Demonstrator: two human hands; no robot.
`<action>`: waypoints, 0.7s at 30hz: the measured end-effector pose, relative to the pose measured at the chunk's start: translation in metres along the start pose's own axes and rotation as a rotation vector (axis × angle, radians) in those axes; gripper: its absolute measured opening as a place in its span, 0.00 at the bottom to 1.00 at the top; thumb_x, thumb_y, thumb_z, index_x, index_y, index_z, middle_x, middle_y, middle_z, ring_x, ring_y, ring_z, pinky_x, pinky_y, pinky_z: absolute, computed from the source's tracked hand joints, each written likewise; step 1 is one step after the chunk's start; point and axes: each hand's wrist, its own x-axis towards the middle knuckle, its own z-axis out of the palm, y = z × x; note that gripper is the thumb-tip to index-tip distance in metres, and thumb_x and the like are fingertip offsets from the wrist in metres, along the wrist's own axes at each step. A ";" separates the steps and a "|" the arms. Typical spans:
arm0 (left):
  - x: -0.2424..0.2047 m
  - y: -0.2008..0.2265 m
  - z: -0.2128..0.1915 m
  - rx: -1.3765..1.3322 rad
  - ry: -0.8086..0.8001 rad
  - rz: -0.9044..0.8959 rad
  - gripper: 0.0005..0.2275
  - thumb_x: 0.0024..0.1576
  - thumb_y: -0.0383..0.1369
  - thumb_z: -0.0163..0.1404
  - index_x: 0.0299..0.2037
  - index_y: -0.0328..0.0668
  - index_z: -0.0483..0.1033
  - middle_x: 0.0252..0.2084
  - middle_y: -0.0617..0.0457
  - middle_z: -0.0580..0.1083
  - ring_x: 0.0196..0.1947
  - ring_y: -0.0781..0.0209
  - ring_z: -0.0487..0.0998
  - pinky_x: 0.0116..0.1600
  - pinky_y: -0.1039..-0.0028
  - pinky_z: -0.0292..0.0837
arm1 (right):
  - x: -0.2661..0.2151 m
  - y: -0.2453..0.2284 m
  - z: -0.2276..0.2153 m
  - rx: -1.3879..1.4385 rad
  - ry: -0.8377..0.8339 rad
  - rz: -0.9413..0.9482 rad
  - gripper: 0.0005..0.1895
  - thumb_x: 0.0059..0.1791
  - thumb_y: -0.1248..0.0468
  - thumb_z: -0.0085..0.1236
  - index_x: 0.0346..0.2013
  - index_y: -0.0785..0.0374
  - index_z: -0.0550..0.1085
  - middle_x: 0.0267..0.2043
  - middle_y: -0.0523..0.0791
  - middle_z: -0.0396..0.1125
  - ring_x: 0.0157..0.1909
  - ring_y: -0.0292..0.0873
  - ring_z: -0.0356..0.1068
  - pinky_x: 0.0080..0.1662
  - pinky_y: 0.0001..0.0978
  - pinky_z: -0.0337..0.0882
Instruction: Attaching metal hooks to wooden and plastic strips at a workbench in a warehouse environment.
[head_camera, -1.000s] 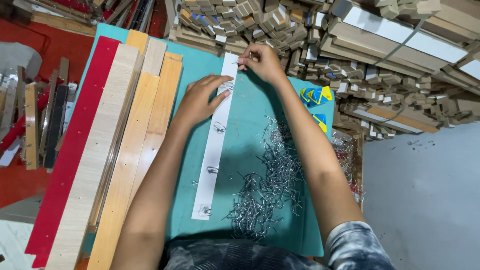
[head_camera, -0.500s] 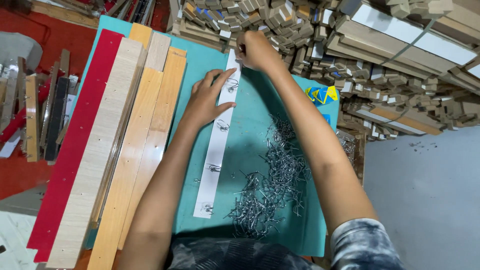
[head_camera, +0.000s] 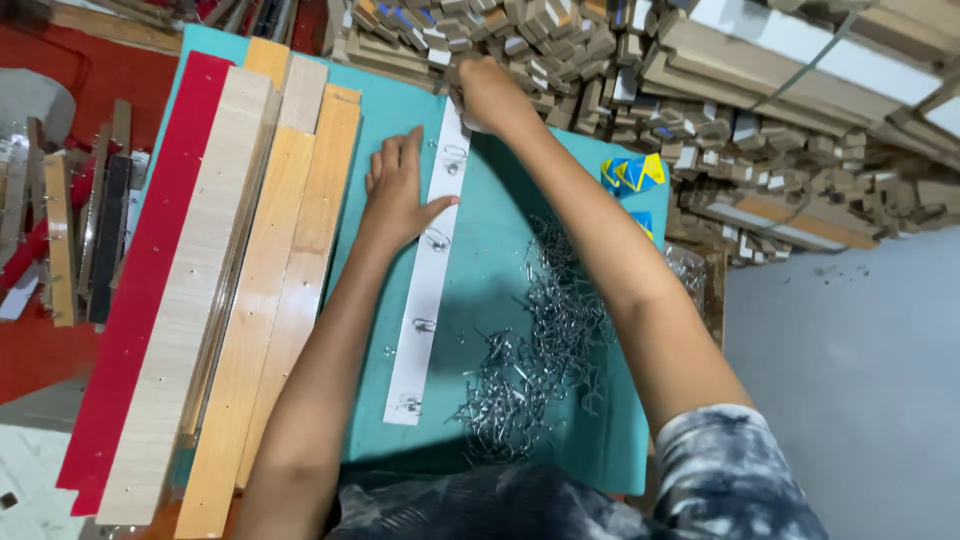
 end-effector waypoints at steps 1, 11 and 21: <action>0.001 -0.010 0.002 0.011 0.016 0.009 0.46 0.52 0.49 0.66 0.74 0.42 0.48 0.66 0.40 0.57 0.62 0.35 0.59 0.58 0.44 0.61 | 0.007 -0.006 0.000 -0.004 0.019 -0.010 0.09 0.41 0.77 0.52 0.26 0.60 0.75 0.29 0.56 0.68 0.44 0.61 0.67 0.38 0.52 0.68; -0.055 -0.004 -0.021 -0.333 0.056 -0.082 0.22 0.66 0.41 0.40 0.65 0.34 0.64 0.59 0.36 0.64 0.61 0.42 0.68 0.67 0.59 0.59 | -0.059 -0.007 -0.033 0.244 0.068 0.237 0.24 0.50 0.47 0.62 0.50 0.60 0.71 0.51 0.49 0.74 0.52 0.53 0.72 0.46 0.45 0.70; -0.178 0.078 -0.077 -0.308 -0.389 -0.387 0.41 0.51 0.41 0.63 0.69 0.24 0.56 0.62 0.29 0.62 0.65 0.28 0.66 0.66 0.47 0.65 | -0.204 -0.112 0.017 1.281 -0.071 0.616 0.23 0.56 0.54 0.47 0.57 0.70 0.71 0.43 0.56 0.75 0.45 0.46 0.79 0.47 0.35 0.82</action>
